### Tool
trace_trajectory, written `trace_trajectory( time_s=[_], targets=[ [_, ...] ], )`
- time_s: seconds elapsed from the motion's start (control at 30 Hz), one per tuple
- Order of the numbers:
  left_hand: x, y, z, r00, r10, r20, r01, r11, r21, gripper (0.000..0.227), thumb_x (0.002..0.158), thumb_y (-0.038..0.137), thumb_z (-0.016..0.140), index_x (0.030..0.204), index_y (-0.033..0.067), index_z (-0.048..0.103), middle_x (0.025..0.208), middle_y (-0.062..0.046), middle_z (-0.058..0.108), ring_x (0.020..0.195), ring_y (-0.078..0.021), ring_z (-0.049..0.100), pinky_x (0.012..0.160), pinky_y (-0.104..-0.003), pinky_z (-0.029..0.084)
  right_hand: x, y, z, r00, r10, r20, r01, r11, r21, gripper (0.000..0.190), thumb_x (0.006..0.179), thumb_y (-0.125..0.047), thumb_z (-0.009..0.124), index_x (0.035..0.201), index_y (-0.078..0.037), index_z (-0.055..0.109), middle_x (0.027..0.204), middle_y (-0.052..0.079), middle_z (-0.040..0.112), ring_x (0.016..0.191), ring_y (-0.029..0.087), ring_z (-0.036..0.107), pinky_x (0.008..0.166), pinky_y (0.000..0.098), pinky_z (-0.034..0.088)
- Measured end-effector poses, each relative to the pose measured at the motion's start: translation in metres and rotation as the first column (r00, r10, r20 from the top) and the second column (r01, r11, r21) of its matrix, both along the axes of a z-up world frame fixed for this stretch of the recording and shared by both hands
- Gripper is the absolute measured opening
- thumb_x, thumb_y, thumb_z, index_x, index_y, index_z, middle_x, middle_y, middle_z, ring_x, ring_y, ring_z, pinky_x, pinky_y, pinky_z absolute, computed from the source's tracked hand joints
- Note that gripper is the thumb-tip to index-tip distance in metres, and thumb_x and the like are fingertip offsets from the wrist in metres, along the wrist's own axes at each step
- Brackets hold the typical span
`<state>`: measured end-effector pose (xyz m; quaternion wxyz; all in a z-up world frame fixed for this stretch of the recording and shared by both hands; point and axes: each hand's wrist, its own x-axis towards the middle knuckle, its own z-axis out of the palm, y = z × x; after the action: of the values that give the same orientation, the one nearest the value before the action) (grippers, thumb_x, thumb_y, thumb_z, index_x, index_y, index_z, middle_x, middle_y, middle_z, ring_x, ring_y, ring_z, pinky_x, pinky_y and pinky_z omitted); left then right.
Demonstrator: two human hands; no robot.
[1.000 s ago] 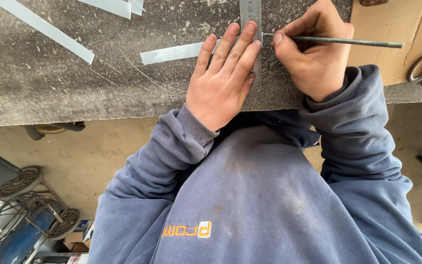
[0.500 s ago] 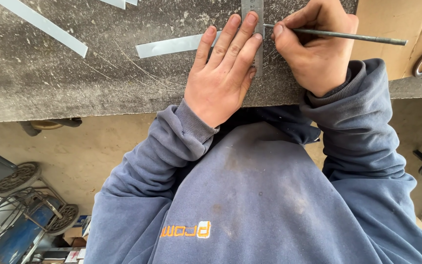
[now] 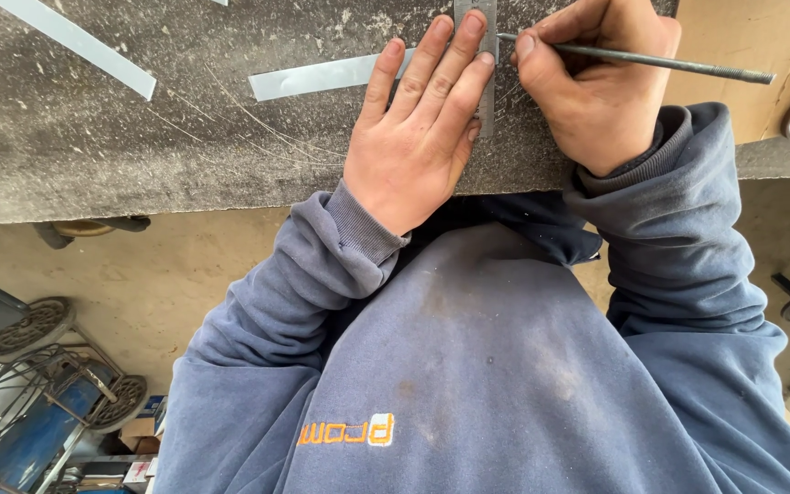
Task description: The person folds white paper strips into small loops and places them into a cardboard box. They then cut a longer strip with scissors, measure and mark it with a ruler and pencil, and fold it into a loop. This process of cutting, measuring, marking, and folding is repeated.
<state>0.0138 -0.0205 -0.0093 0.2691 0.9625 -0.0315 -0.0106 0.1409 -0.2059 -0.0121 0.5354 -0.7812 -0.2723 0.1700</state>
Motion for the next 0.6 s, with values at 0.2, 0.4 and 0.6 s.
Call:
trace_trajectory(
  time_s=[0.2,0.4,0.6],
  targets=[
    [-0.0004,0.0015,-0.0008,1.0,-0.016,-0.01,0.016,1.0,0.004,0.053,0.111,0.02,0.064,0.159,0.0064,0.045,0.171,-0.011,0.034,0.161,-0.026,0.029,0.135,-0.049,0.014,0.0012,-0.0001,0.0004,0.999,0.019,0.03,-0.019,1.0,-0.008,0.014,0.11,0.01,0.074,0.107,0.009,0.06,0.1,0.014,0.072,0.088,0.014,0.07,0.08,0.0253,0.058],
    [-0.0007,0.0028,0.001,0.999,-0.033,-0.023,0.033,0.999,0.009,0.057,0.109,0.021,0.065,0.16,0.0062,0.043,0.172,-0.01,0.032,0.162,-0.0258,0.026,0.136,-0.05,0.013,0.0009,-0.0016,-0.0017,0.998,0.039,0.048,-0.039,0.999,-0.001,0.01,0.11,0.008,0.071,0.108,0.008,0.061,0.099,0.013,0.071,0.088,0.016,0.07,0.081,0.0264,0.058],
    [-0.0005,0.0029,0.0004,0.999,-0.03,-0.024,0.03,1.0,0.008,0.056,0.109,0.019,0.065,0.159,0.0073,0.043,0.173,-0.008,0.032,0.162,-0.0249,0.026,0.136,-0.05,0.014,-0.0005,-0.0044,-0.0069,0.998,0.035,0.043,-0.036,0.999,0.036,0.008,0.109,0.008,0.069,0.109,0.007,0.061,0.101,0.013,0.071,0.09,0.016,0.069,0.083,0.0271,0.058]
  ],
)
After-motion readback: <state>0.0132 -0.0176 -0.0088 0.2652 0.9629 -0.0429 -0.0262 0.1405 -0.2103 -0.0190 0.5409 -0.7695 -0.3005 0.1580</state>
